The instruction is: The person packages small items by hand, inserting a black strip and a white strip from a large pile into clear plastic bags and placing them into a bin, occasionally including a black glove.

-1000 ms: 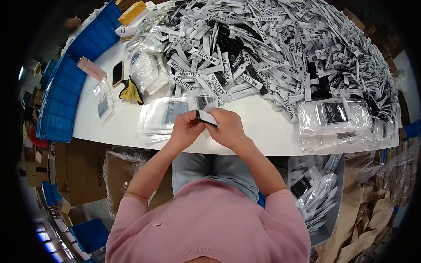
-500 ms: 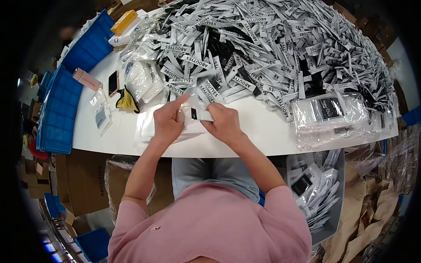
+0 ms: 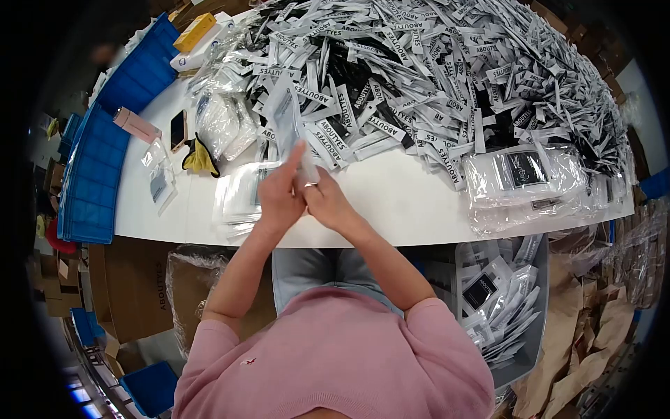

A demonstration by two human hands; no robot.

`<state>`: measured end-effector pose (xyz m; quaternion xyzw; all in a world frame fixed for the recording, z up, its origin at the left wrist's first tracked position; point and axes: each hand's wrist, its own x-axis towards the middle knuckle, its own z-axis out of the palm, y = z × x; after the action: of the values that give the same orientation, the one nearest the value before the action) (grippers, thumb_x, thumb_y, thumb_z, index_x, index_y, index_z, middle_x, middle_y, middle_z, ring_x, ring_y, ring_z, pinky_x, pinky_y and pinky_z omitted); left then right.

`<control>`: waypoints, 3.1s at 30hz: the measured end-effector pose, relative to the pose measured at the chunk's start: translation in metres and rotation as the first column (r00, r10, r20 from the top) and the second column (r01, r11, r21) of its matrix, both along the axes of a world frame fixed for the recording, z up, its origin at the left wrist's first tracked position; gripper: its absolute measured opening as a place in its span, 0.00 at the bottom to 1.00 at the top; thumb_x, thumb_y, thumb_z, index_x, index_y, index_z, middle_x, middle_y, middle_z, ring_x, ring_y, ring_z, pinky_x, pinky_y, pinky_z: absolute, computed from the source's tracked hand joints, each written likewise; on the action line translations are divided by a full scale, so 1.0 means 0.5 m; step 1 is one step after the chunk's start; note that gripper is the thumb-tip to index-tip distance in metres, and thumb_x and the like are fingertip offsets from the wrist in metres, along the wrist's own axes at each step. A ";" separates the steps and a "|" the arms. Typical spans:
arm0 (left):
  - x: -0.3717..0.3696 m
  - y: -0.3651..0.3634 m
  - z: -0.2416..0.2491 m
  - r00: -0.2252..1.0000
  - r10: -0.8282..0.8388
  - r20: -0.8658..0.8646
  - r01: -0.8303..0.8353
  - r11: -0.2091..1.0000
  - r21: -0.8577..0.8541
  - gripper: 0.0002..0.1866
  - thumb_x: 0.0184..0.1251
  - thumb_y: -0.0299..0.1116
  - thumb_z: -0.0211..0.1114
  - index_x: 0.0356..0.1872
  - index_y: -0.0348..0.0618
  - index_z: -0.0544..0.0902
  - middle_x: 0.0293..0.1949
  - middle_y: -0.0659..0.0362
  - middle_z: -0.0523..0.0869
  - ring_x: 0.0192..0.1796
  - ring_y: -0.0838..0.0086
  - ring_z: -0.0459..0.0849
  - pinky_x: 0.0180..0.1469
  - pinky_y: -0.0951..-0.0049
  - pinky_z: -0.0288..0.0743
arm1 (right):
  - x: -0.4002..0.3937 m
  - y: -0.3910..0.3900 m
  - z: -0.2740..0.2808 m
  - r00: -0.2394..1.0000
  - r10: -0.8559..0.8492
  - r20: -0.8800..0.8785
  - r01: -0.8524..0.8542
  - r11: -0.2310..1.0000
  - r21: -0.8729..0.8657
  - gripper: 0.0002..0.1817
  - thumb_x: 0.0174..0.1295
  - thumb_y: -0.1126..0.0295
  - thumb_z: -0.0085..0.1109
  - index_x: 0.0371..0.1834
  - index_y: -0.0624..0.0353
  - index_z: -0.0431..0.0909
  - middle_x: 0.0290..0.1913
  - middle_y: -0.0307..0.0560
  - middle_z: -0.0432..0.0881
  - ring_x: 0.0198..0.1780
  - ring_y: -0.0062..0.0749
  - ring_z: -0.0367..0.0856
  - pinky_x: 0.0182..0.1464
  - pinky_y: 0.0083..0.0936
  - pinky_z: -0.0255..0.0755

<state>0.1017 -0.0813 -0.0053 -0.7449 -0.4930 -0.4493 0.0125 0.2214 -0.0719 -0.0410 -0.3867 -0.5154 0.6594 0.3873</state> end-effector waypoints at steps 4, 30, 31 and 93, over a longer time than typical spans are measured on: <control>-0.037 -0.012 0.032 0.987 0.087 0.132 -0.022 0.904 -0.428 0.35 0.42 0.17 0.57 0.60 0.48 0.72 0.20 0.55 0.77 0.20 0.67 0.76 0.26 0.67 0.71 | -0.023 -0.025 0.005 0.929 -0.366 0.057 0.218 0.665 0.715 0.15 0.64 0.62 0.49 0.36 0.67 0.72 0.25 0.46 0.76 0.25 0.27 0.73 0.27 0.25 0.69; -0.111 0.052 0.127 0.938 -0.337 0.079 0.276 0.592 -0.757 0.10 0.47 0.27 0.64 0.32 0.34 0.83 0.18 0.56 0.79 0.20 0.74 0.75 0.26 0.74 0.69 | 0.056 -0.015 0.050 0.990 0.031 -0.136 -0.003 0.980 0.200 0.11 0.60 0.66 0.57 0.33 0.65 0.79 0.23 0.39 0.79 0.25 0.17 0.71 0.28 0.18 0.67; -0.106 0.047 0.118 0.939 -0.289 0.188 0.324 0.550 -0.770 0.08 0.49 0.28 0.65 0.29 0.34 0.83 0.18 0.57 0.79 0.21 0.78 0.74 0.26 0.75 0.68 | 0.056 -0.017 0.053 0.990 0.031 -0.135 -0.004 0.980 0.197 0.11 0.60 0.66 0.57 0.33 0.65 0.79 0.23 0.39 0.79 0.25 0.17 0.71 0.28 0.18 0.67; -0.154 -0.048 -0.140 0.941 -0.176 -0.289 0.120 0.972 -0.201 0.27 0.46 0.35 0.71 0.50 0.41 0.76 0.54 0.52 0.76 0.58 0.56 0.72 0.61 0.58 0.64 | 0.171 0.258 -0.010 0.385 -0.452 0.805 0.018 0.875 0.483 0.16 0.48 0.64 0.62 0.33 0.66 0.75 0.34 0.62 0.81 0.42 0.53 0.80 0.45 0.43 0.73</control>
<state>0.0245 -0.1053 -0.0755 -0.8383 -0.4663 -0.2823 -0.0128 0.3072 0.0573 -0.0461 -0.6616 -0.7006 0.1641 0.2112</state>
